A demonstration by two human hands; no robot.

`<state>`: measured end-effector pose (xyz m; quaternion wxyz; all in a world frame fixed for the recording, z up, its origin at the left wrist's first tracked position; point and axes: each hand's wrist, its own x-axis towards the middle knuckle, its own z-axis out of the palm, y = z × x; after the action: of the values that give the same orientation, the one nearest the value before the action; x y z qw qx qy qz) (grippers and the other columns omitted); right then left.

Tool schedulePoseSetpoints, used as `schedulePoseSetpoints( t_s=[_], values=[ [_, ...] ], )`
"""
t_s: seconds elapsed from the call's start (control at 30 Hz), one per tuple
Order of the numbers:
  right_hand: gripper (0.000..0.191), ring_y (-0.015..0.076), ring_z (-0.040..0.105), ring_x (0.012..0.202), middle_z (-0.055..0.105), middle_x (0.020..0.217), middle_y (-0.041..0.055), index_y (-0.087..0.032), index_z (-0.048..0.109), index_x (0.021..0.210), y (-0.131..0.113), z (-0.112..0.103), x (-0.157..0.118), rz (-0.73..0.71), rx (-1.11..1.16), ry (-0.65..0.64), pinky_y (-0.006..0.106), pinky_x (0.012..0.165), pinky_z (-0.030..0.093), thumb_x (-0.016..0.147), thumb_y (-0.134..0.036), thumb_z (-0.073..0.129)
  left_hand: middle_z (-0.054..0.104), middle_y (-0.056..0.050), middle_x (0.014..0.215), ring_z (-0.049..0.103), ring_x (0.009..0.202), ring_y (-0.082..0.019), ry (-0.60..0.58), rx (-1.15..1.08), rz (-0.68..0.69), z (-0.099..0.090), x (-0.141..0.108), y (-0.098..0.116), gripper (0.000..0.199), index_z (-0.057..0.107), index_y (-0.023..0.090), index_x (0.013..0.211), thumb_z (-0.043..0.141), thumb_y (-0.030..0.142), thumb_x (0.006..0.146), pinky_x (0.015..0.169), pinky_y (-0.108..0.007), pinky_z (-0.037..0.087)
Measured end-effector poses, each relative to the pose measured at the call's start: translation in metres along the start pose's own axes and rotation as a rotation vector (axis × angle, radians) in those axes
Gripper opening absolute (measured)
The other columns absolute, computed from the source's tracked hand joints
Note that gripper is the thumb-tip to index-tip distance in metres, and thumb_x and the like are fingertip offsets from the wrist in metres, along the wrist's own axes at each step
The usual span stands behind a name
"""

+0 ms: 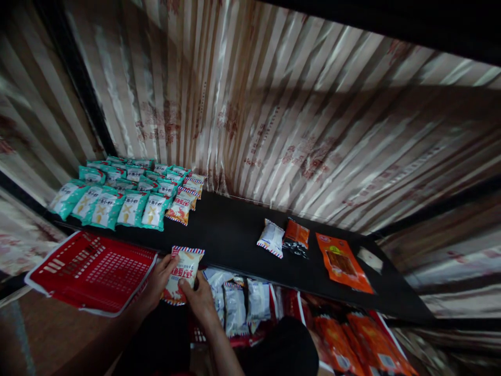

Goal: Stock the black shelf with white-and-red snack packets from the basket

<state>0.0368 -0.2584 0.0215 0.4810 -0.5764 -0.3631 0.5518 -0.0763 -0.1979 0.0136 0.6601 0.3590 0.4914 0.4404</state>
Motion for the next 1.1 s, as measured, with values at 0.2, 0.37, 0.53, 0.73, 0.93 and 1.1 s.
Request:
schedulePoseSetpoints(
  t_s=[0.2, 0.37, 0.53, 0.73, 0.93, 1.1],
  values=[
    [0.042, 0.0231, 0.066, 0.085, 0.069, 0.093, 0.0064, -0.017, 0.058, 0.099, 0.001, 0.005, 0.014, 0.013, 0.023, 0.031, 0.039, 0.079, 0.051, 0.069, -0.045, 0.067, 0.066, -0.002, 0.068, 0.062, 0.063, -0.019, 0.018, 0.113, 0.014, -0.004, 0.015, 0.002, 0.038, 0.062, 0.017, 0.079, 0.066, 0.052, 0.064, 0.055, -0.026, 0.047],
    [0.038, 0.0222, 0.065, 0.082, 0.069, 0.088, 0.0056, -0.018, 0.059, 0.095, -0.002, 0.011, 0.026, -0.014, 0.000, 0.094, 0.036, 0.076, 0.052, 0.068, -0.044, 0.067, 0.068, -0.004, 0.076, 0.063, 0.068, -0.020, 0.021, 0.189, 0.076, -0.007, 0.030, 0.004, 0.036, 0.062, 0.018, 0.083, 0.061, 0.052, 0.070, 0.058, -0.026, 0.047],
    [0.037, 0.0208, 0.065, 0.082, 0.069, 0.090, 0.0057, -0.017, 0.057, 0.097, -0.001, 0.016, 0.042, -0.063, -0.039, 0.117, 0.034, 0.075, 0.052, 0.069, -0.041, 0.065, 0.069, -0.007, 0.087, 0.064, 0.077, -0.022, 0.040, 0.301, 0.183, -0.012, 0.048, -0.001, 0.039, 0.062, 0.019, 0.096, 0.054, 0.052, 0.077, 0.066, -0.028, 0.049],
    [0.038, 0.0197, 0.064, 0.080, 0.069, 0.090, 0.0054, -0.017, 0.057, 0.100, -0.005, 0.018, 0.067, -0.126, -0.080, 0.200, 0.031, 0.073, 0.051, 0.070, -0.039, 0.064, 0.061, -0.011, 0.117, 0.058, 0.107, -0.022, 0.122, 0.528, 0.333, -0.014, 0.055, -0.005, 0.041, 0.053, 0.017, 0.117, 0.041, 0.043, 0.087, 0.090, -0.037, 0.046],
    [0.035, 0.0190, 0.064, 0.075, 0.070, 0.086, 0.0039, -0.018, 0.059, 0.100, -0.010, 0.021, 0.092, -0.164, -0.176, 0.245, 0.030, 0.069, 0.050, 0.071, -0.038, 0.063, 0.051, -0.019, 0.129, 0.045, 0.122, -0.025, 0.211, 0.808, 0.666, -0.017, 0.054, -0.022, 0.047, 0.043, 0.008, 0.128, 0.036, 0.034, 0.090, 0.102, -0.046, 0.037],
    [0.036, 0.0188, 0.064, 0.079, 0.070, 0.090, 0.0041, -0.018, 0.058, 0.102, -0.013, 0.024, 0.111, -0.204, -0.178, 0.249, 0.030, 0.073, 0.050, 0.072, -0.039, 0.062, 0.037, -0.016, 0.142, 0.029, 0.134, -0.024, 0.211, 0.999, 0.840, -0.019, 0.051, -0.030, 0.049, 0.029, 0.011, 0.137, 0.034, 0.028, 0.092, 0.107, -0.048, 0.032]
  ],
)
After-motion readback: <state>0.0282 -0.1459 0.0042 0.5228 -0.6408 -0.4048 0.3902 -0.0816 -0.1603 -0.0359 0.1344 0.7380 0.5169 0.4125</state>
